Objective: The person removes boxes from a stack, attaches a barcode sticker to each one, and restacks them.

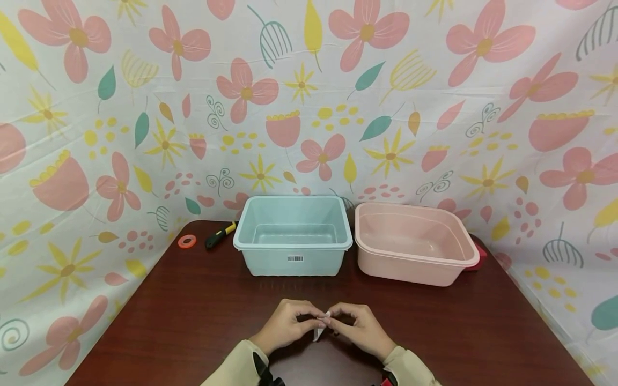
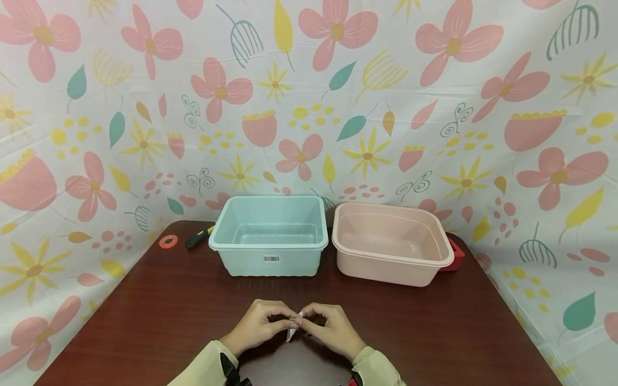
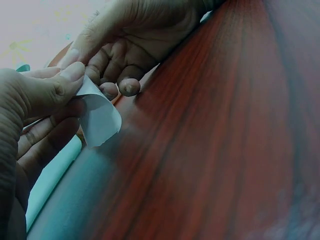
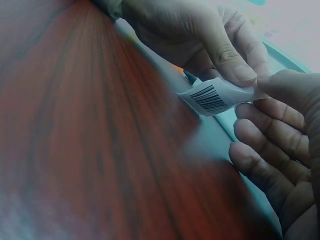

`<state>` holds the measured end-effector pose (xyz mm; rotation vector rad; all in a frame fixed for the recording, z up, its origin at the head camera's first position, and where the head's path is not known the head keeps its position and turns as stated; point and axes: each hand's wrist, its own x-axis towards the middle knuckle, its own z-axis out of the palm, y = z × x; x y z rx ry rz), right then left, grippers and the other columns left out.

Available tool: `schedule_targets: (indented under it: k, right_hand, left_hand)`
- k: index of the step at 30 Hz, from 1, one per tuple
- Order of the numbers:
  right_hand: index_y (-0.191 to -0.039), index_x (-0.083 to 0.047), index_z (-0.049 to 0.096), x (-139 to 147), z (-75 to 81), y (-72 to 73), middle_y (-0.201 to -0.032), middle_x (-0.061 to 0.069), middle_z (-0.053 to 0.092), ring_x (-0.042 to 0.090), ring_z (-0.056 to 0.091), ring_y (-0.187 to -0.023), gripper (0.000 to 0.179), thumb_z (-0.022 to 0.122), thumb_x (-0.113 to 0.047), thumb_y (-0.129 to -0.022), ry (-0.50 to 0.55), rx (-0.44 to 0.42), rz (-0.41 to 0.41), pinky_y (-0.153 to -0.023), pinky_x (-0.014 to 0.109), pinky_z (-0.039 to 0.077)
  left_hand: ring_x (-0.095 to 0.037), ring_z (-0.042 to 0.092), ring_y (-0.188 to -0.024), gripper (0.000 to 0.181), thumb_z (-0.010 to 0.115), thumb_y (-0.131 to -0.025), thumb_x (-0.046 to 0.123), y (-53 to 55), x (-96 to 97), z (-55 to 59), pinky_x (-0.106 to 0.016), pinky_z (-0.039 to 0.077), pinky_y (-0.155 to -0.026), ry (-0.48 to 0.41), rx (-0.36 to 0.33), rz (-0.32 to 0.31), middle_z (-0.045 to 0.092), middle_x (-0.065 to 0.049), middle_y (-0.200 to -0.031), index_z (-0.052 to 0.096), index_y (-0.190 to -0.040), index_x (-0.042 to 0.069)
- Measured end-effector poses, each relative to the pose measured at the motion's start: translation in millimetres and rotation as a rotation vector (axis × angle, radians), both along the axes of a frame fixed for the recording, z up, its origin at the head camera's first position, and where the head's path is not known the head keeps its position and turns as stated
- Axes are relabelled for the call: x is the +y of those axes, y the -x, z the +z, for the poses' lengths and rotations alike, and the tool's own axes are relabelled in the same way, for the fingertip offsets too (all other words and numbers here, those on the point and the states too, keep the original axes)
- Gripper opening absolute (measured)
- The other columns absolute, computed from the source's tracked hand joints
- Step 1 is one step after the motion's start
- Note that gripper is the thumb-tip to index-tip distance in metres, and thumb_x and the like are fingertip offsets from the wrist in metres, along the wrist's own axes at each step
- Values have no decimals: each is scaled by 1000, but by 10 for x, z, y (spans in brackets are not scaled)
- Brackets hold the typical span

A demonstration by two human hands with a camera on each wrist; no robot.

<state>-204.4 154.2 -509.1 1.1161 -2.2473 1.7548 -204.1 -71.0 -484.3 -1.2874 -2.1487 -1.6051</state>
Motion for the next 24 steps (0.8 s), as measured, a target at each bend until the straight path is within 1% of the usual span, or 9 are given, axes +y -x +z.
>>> schedule_targets:
  k: [5,6,8,10,13,17,20,23,24]
  right_hand:
    - [-101,-16,74,7,15,-1,-91,0,73,13,68,-79,7,69,-14,-97,-34,-22,-30,-58,32,58]
    - [-101,-17,74,7,19,-3,-90,0,73,13,68,-79,7,69,-15,-97,-39,-27,-35,-58,32,58]
    - [-101,-17,75,7,29,-11,-89,0,73,14,68,-79,7,69,-16,-97,-43,-30,-38,-58,31,58]
    - [-100,-17,75,8,33,-15,-88,0,73,14,69,-79,7,69,-14,-97,-46,-16,-41,-61,31,58]
    - [-101,-14,75,15,19,-7,-88,1,74,16,70,-78,10,68,-8,-96,-44,21,-39,-63,31,58]
    - [-102,-8,74,25,-23,19,-85,7,74,22,71,-73,14,66,1,-95,-40,48,-38,-60,31,57]
    - [-100,-8,74,23,-28,23,-82,9,73,23,69,-67,11,68,0,-94,-33,27,-72,-56,30,56]
    - [-95,-10,74,13,-8,10,-80,6,73,21,68,-65,7,72,-4,-93,-18,-5,-112,-54,29,56]
    - [-94,-12,73,4,4,1,-80,4,73,20,68,-64,6,73,-6,-92,-12,-11,-121,-54,29,56]
  left_hand:
    - [-5,70,-84,13,77,-88,8,113,-8,-182,-26,58,-69,33,18,23,76,2,-93,79,-101,10]
    - [-4,70,-85,13,77,-88,11,123,-12,-194,-25,58,-70,39,22,24,75,4,-93,79,-101,11]
    - [-2,70,-86,12,76,-90,15,133,-16,-203,-24,57,-70,51,31,30,75,6,-94,79,-101,13]
    - [-1,70,-86,12,75,-91,17,135,-20,-201,-23,57,-71,55,25,30,75,8,-95,79,-102,14]
    - [0,69,-86,12,74,-92,17,138,-24,-204,-23,57,-70,62,38,35,75,8,-95,79,-102,14]
    - [-1,69,-85,11,75,-92,17,137,-23,-207,-23,57,-69,59,16,44,75,8,-95,79,-102,14]
    - [-1,70,-86,10,74,-93,20,136,-20,-202,-23,57,-71,63,2,84,75,9,-95,79,-101,17]
    - [-1,69,-85,9,74,-93,25,133,-24,-199,-23,57,-73,69,-13,147,75,11,-95,79,-99,21]
    - [-2,69,-85,9,74,-93,27,131,-26,-199,-24,57,-74,71,-30,166,74,12,-94,79,-99,22]
